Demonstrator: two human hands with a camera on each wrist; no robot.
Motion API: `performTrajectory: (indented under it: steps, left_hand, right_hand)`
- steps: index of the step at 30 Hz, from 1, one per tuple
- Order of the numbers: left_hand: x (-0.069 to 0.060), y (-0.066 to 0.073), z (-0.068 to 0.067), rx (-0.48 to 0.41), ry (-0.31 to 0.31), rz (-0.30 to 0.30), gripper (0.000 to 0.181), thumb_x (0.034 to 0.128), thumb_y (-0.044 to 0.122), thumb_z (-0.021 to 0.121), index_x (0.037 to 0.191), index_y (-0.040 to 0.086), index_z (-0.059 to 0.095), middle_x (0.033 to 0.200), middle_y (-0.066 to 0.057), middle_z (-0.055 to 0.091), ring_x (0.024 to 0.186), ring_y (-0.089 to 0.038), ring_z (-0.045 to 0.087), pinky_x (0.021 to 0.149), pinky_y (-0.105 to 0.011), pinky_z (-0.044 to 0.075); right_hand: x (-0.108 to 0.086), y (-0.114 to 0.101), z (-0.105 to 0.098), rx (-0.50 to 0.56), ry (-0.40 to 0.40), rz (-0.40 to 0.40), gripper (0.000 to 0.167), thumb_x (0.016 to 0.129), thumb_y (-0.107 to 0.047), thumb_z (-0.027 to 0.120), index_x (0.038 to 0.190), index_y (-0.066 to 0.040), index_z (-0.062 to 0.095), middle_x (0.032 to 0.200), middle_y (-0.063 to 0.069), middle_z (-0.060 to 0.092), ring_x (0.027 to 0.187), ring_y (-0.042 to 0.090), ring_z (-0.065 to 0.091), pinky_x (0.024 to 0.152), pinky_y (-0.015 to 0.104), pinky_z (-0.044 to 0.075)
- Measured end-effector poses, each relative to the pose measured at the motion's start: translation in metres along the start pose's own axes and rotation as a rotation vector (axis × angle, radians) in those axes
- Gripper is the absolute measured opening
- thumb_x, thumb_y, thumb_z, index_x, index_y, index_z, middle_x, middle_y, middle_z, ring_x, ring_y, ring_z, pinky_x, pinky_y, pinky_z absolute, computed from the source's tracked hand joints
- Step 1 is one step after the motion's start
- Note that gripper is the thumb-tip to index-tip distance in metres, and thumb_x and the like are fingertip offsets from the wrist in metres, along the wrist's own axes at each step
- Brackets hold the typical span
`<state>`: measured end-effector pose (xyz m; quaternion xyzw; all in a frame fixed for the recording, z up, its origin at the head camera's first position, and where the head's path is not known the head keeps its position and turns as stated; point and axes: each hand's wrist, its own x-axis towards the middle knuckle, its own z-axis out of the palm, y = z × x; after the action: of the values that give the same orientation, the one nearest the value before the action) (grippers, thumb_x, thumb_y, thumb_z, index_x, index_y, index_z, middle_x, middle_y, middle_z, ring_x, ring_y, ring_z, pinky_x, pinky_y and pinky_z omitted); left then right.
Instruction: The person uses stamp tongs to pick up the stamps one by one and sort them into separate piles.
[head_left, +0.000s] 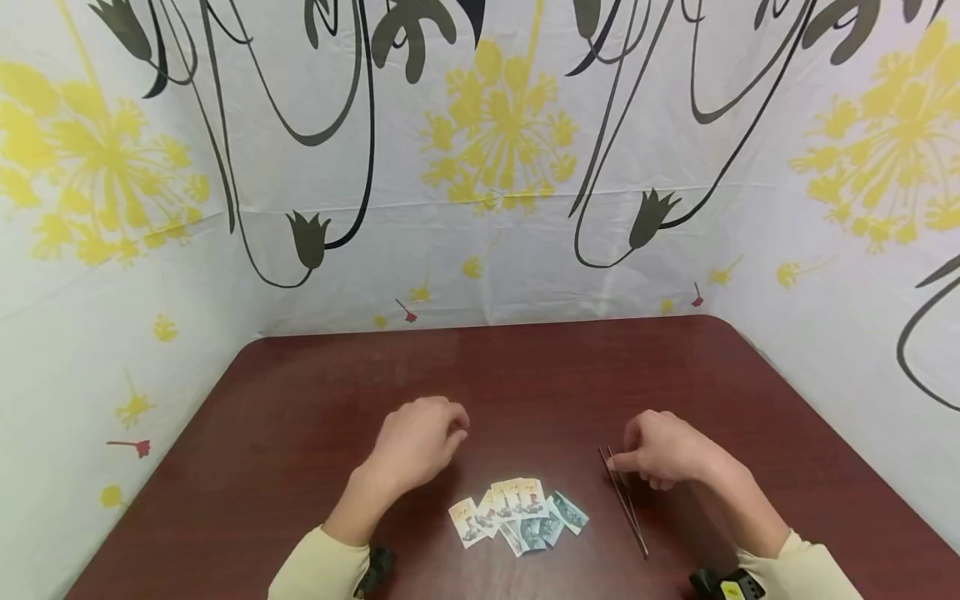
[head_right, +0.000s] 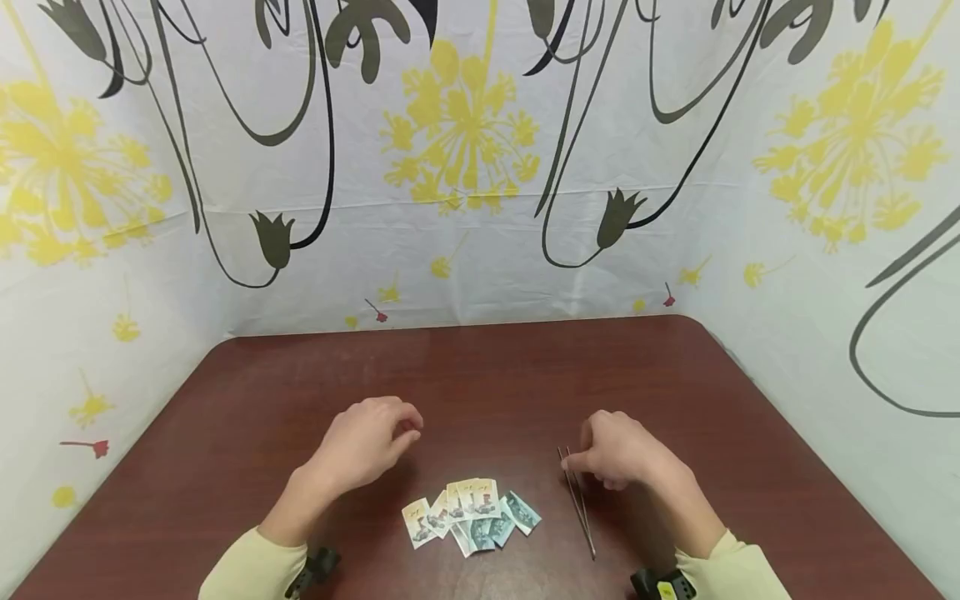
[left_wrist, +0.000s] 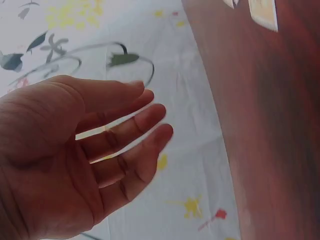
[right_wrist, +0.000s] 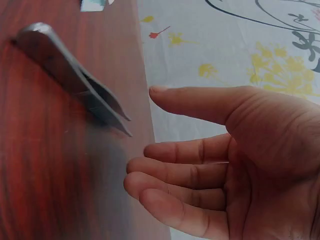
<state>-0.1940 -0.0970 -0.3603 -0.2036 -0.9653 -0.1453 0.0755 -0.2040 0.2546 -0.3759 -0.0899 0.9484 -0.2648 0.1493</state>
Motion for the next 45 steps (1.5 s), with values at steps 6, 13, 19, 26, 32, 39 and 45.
performTrajectory:
  steps: [6, 13, 19, 26, 32, 39, 45]
  left_hand:
    - [-0.003, 0.018, 0.012, -0.042, -0.087, 0.116, 0.008, 0.0974, 0.018, 0.075, 0.102, 0.019, 0.082, 0.096, 0.005, 0.076, 0.089, -0.016, 0.072, 0.071, -0.037, 0.059]
    - [-0.001, 0.034, 0.028, -0.055, -0.185, 0.165, 0.009, 0.0932, 0.021, 0.077, 0.101, 0.018, 0.082, 0.093, 0.007, 0.077, 0.081, -0.008, 0.069, 0.068, -0.028, 0.055]
    - [0.003, 0.043, 0.04, -0.05, -0.213, 0.167, 0.011, 0.0876, 0.027, 0.083, 0.096, 0.02, 0.081, 0.084, 0.01, 0.07, 0.071, -0.005, 0.058, 0.062, -0.027, 0.048]
    - [0.002, 0.047, 0.046, -0.022, -0.22, 0.169, 0.018, 0.0822, 0.033, 0.088, 0.089, 0.02, 0.078, 0.071, 0.011, 0.052, 0.065, -0.006, 0.044, 0.058, -0.026, 0.04]
    - [-0.001, 0.046, 0.053, -0.017, -0.227, 0.172, 0.023, 0.0799, 0.034, 0.09, 0.093, 0.019, 0.08, 0.071, 0.013, 0.051, 0.064, -0.005, 0.043, 0.057, -0.025, 0.038]
    - [-0.001, 0.046, 0.054, 0.0, -0.22, 0.184, 0.024, 0.079, 0.035, 0.09, 0.082, 0.02, 0.071, 0.065, 0.011, 0.042, 0.06, -0.005, 0.038, 0.052, -0.024, 0.033]
    - [-0.001, 0.046, 0.051, 0.007, -0.225, 0.164, 0.024, 0.0771, 0.034, 0.09, 0.081, 0.02, 0.07, 0.068, 0.011, 0.047, 0.061, -0.006, 0.042, 0.051, -0.024, 0.036]
  right_hand:
    - [-0.002, -0.001, 0.012, -0.017, -0.071, 0.011, 0.041, 0.086, -0.034, 0.086, 0.064, -0.008, 0.062, 0.051, 0.004, 0.061, 0.04, 0.013, 0.059, 0.044, 0.033, 0.054]
    - [-0.001, -0.004, 0.02, -0.061, -0.084, 0.05, 0.042, 0.084, -0.031, 0.088, 0.061, -0.009, 0.06, 0.049, 0.004, 0.061, 0.038, 0.012, 0.057, 0.043, 0.031, 0.052]
    - [-0.001, -0.005, 0.021, -0.044, -0.085, 0.009, 0.038, 0.087, -0.023, 0.085, 0.061, -0.009, 0.06, 0.047, 0.003, 0.06, 0.037, 0.011, 0.056, 0.041, 0.032, 0.052]
    - [0.0, 0.0, 0.015, -0.002, -0.119, -0.112, 0.028, 0.092, -0.017, 0.076, 0.068, -0.011, 0.064, 0.051, 0.002, 0.061, 0.042, 0.014, 0.06, 0.045, 0.034, 0.053]
    - [0.001, 0.006, 0.013, 0.177, -0.197, -0.236, 0.016, 0.095, -0.015, 0.072, 0.082, -0.01, 0.064, 0.06, 0.001, 0.062, 0.049, 0.015, 0.063, 0.049, 0.034, 0.057]
    - [0.005, 0.007, 0.018, 0.339, -0.314, -0.344, 0.009, 0.098, -0.011, 0.067, 0.102, -0.004, 0.069, 0.07, 0.0, 0.064, 0.053, 0.01, 0.056, 0.049, 0.031, 0.053]
    - [0.009, 0.004, 0.023, 0.381, -0.347, -0.342, 0.01, 0.099, -0.007, 0.06, 0.102, -0.002, 0.069, 0.074, 0.004, 0.064, 0.052, 0.012, 0.057, 0.045, 0.031, 0.053]
